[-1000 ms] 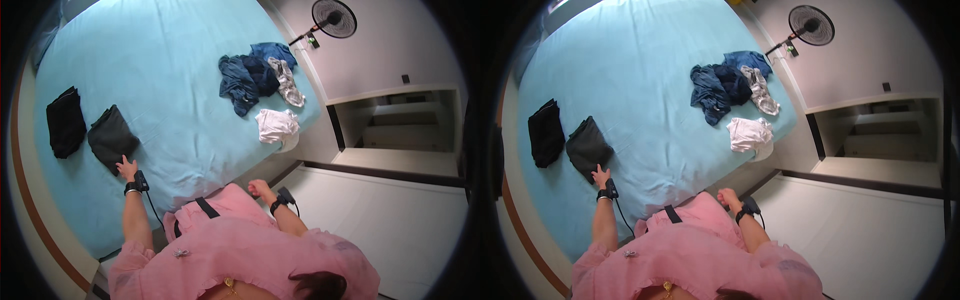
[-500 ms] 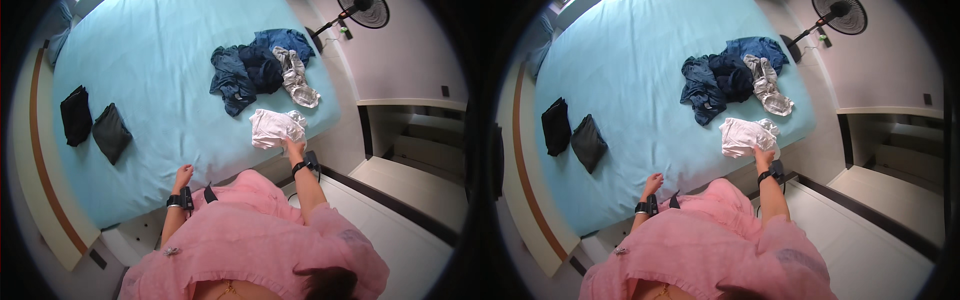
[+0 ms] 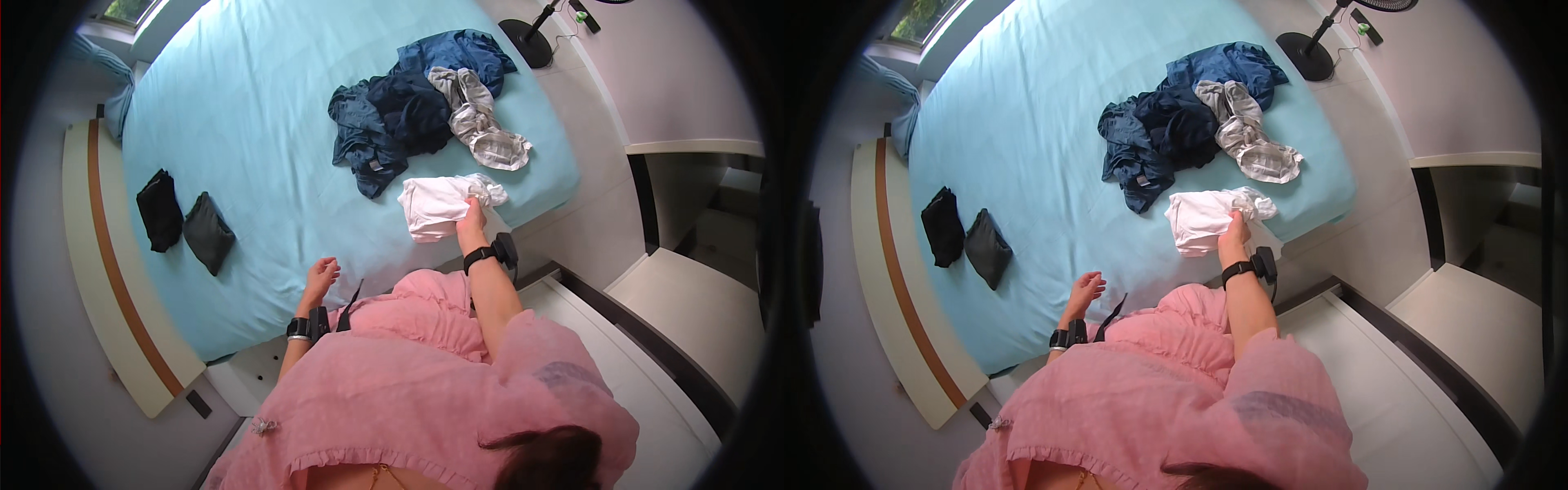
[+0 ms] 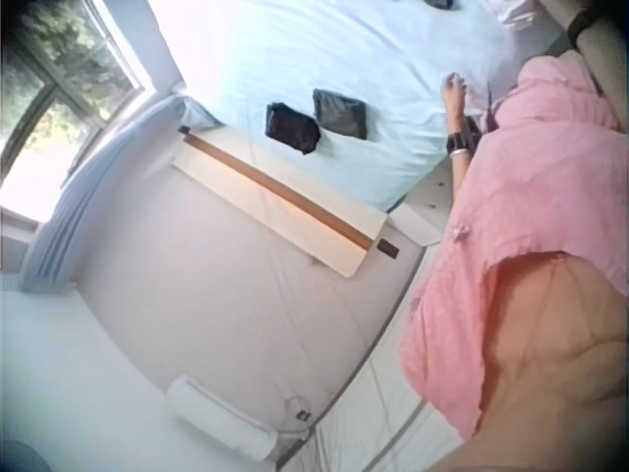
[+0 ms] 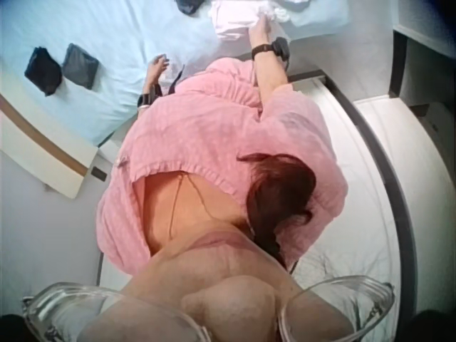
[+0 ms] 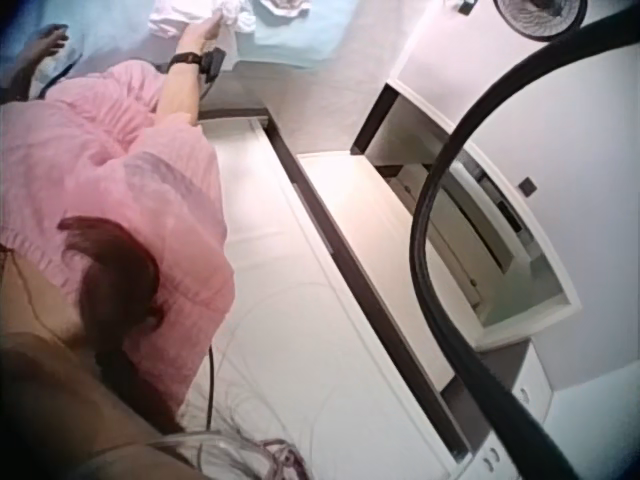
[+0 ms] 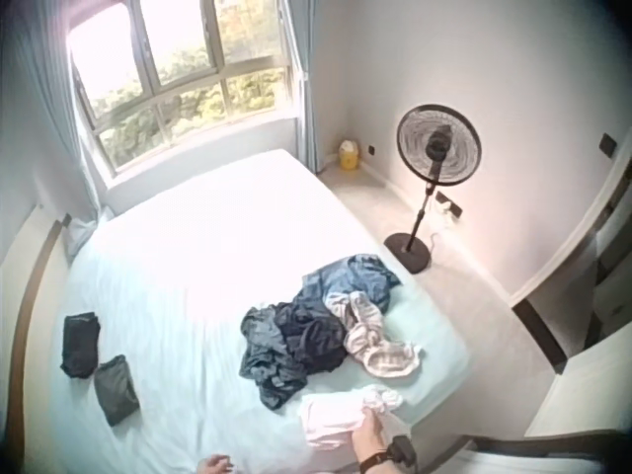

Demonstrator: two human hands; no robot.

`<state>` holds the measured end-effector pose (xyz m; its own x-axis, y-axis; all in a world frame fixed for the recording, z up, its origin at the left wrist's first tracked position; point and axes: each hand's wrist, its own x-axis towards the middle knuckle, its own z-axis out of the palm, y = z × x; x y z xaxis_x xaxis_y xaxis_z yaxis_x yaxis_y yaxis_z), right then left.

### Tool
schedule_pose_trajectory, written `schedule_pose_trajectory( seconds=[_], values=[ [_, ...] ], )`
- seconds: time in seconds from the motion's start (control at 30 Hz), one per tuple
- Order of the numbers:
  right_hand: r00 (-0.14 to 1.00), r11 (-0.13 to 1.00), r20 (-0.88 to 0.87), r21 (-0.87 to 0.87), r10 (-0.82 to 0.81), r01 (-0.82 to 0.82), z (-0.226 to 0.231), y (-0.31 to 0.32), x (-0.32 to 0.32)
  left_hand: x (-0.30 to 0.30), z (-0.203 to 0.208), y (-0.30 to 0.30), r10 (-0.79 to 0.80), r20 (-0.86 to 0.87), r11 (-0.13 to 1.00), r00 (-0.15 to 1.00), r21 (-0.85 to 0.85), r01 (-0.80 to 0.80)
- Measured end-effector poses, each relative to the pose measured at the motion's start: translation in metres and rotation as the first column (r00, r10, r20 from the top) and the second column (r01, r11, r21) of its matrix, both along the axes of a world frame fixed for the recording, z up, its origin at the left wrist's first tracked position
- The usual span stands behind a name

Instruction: Folding various items of clothing on a bed.

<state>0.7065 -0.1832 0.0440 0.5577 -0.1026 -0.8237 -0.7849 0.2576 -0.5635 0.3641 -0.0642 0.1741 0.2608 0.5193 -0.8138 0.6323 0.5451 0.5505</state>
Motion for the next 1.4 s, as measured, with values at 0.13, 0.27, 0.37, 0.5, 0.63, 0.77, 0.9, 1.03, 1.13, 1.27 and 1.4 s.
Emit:
schedule_pose_trajectory(
  seconds=[0.13, 0.27, 0.37, 0.5, 0.63, 0.77, 0.9, 1.03, 1.13, 1.27, 1.4],
  values=[
    [0.906, 0.862, 0.302, 0.325, 0.295, -0.389, 0.083, 0.041, -0.031, 0.017, 0.024, 0.012, -0.001, -0.001, 0.997, 1.0, 0.078, 0.001],
    [0.418, 0.528, 0.814, 0.165, 0.404, -0.833, 0.193, 0.143, -0.049, 0.055, 0.044, 0.02, -0.076, 0.06, 0.993, 0.995, 0.099, 0.07],
    [0.289, 0.484, 0.871, 0.069, 0.397, -0.872, 0.213, 0.179, -0.062, 0.068, 0.057, 0.023, -0.067, 0.125, 0.995, 0.99, 0.088, 0.057],
    [-0.092, 0.641, 0.748, -0.619, 0.657, -0.454, 0.138, 0.149, -0.05, 0.036, 0.067, 0.025, -0.159, 0.147, 0.97, 0.976, 0.208, 0.126],
    [0.023, 0.031, 0.03, -0.997, 0.999, -0.074, 0.01, 0.016, -0.003, -0.03, 0.046, 0.007, 0.165, -0.039, 0.965, 0.985, 0.211, -0.154],
    [-0.031, -0.297, -0.372, -0.684, 0.928, -0.666, -0.035, -0.086, 0.019, -0.046, 0.044, -0.018, 0.36, -0.102, 0.932, 0.928, 0.097, -0.351],
    [-0.089, -0.255, -0.262, -0.712, 0.961, -0.654, 0.034, -0.064, 0.005, -0.023, 0.043, -0.026, 0.3, -0.023, 0.951, 0.954, 0.088, -0.297],
    [0.069, 0.221, 0.306, -0.495, 0.949, -0.84, 0.123, -0.027, -0.024, 0.025, 0.069, -0.013, 0.156, 0.107, 0.986, 0.982, 0.048, -0.162],
    [0.121, 0.172, 0.645, -0.017, 0.754, -0.985, 0.237, 0.011, -0.056, 0.057, 0.082, -0.008, -0.047, 0.28, 0.998, 0.959, 0.056, 0.033],
    [-0.228, -0.242, 0.907, -0.147, 0.353, -0.959, 0.314, 0.034, -0.095, 0.073, 0.074, 0.005, -0.26, 0.599, 0.918, 0.757, 0.397, 0.002],
    [-0.319, -0.317, 0.873, -0.204, 0.369, -0.926, 0.285, 0.038, -0.113, 0.108, 0.124, 0.044, 0.406, 0.873, 0.907, 0.27, -0.422, 0.001]
  ],
)
